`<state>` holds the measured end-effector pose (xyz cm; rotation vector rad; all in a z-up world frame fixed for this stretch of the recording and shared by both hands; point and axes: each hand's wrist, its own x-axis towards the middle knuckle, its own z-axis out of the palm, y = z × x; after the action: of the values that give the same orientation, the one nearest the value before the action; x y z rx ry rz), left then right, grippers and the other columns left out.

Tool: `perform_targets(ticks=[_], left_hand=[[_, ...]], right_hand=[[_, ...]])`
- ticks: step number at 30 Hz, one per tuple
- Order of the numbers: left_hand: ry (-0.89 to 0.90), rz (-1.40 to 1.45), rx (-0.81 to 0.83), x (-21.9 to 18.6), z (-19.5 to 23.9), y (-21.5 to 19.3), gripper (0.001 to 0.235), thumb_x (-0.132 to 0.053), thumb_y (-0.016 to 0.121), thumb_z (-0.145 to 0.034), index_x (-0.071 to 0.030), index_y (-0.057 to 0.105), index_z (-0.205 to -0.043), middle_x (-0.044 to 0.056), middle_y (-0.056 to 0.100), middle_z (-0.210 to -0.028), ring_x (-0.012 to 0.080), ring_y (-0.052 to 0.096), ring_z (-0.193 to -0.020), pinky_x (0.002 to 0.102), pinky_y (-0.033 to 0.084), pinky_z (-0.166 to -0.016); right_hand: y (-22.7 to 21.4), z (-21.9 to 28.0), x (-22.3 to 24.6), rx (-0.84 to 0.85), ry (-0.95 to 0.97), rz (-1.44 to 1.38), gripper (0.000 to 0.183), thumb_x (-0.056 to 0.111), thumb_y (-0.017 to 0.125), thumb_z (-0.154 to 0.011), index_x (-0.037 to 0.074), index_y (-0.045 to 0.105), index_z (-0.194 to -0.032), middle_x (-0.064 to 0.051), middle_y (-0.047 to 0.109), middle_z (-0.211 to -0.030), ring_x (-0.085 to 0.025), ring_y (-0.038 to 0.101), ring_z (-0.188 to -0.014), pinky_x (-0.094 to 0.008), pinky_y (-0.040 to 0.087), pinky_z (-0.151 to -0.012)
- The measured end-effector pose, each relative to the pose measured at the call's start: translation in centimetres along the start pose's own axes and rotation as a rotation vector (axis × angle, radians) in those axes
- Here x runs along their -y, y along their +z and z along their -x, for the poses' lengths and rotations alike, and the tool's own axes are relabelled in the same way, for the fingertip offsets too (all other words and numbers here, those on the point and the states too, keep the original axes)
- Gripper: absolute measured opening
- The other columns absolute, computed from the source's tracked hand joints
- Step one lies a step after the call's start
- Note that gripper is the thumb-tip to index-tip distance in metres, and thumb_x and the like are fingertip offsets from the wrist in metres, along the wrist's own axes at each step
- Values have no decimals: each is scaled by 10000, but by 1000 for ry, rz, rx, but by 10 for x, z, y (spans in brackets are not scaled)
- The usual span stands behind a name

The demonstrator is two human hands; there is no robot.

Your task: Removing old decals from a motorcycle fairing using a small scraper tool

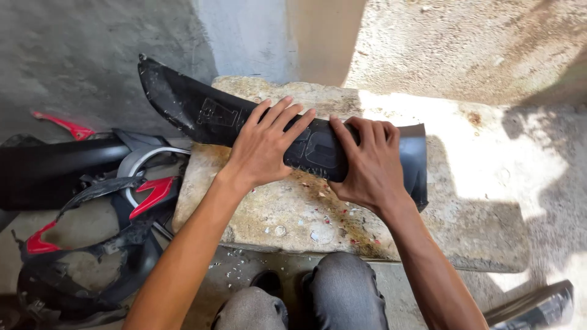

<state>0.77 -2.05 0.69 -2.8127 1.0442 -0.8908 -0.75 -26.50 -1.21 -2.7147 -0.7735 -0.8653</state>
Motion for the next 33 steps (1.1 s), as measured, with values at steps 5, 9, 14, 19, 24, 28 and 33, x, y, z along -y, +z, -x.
perform_targets(ticks=[5, 9, 14, 19, 24, 28, 33], left_hand=[[146, 29, -26, -49, -69, 21, 1184, -267, 933, -445, -137, 467, -1525, 129, 522, -1475, 348, 419, -1450, 537, 267, -1222], [275, 82, -58, -102, -125, 49, 1259, -327, 967, -403, -164, 442, -1536, 127, 485, -1522, 352, 395, -1470, 565, 282, -1219], [439, 148, -140, -195, -185, 93, 1232, -287, 984, -434, -175, 437, -1533, 126, 480, -1523, 345, 416, -1452, 566, 301, -1210], [594, 251, -252, -303, -229, 126, 1039, -249, 984, -483, -149, 563, -1428, 140, 518, -1475, 352, 392, -1463, 585, 286, -1208], [612, 369, -353, -403, -237, 140, 866, -276, 939, -621, -183, 572, -1400, 114, 494, -1508, 312, 390, -1467, 564, 342, -1203], [716, 313, -83, -459, -223, 155, 886, -351, 925, -709, -236, 504, -1481, 80, 393, -1599, 304, 320, -1513, 577, 249, -1249], [743, 283, 215, -509, -208, 200, 879, -327, 864, -788, -216, 429, -1543, 109, 415, -1594, 328, 322, -1517, 579, 235, -1230]], right_hand=[[-45, 37, -44, -92, 112, 57, 1080, 397, 842, -494, 140, 559, -1504, -143, 580, -1229, -346, 562, -1147, -522, 297, -1033], [-72, 83, -86, -121, 262, 119, 1075, 357, 849, -506, 123, 553, -1513, -162, 568, -1222, -367, 554, -1153, -524, 291, -1014], [-97, 162, -127, -150, 496, 209, 1030, 360, 864, -546, 112, 572, -1502, -156, 561, -1246, -362, 556, -1159, -514, 294, -1035], [-120, 238, -155, -226, 776, 234, 1019, 328, 883, -533, 92, 579, -1477, -178, 562, -1263, -402, 574, -1138, -528, 305, -1040], [-121, 309, -170, -355, 1134, 185, 937, 384, 882, -684, 21, 556, -1484, -236, 559, -1256, -486, 583, -1125, -601, 339, -1026], [-96, 367, -181, -342, 1432, 153, 1013, 477, 844, -725, 70, 454, -1566, -237, 503, -1313, -472, 532, -1197, -601, 303, -1056], [-29, 430, -196, -357, 1845, 33, 1073, 610, 805, -760, 161, 336, -1615, -242, 468, -1396, -459, 478, -1299, -607, 282, -1085]])
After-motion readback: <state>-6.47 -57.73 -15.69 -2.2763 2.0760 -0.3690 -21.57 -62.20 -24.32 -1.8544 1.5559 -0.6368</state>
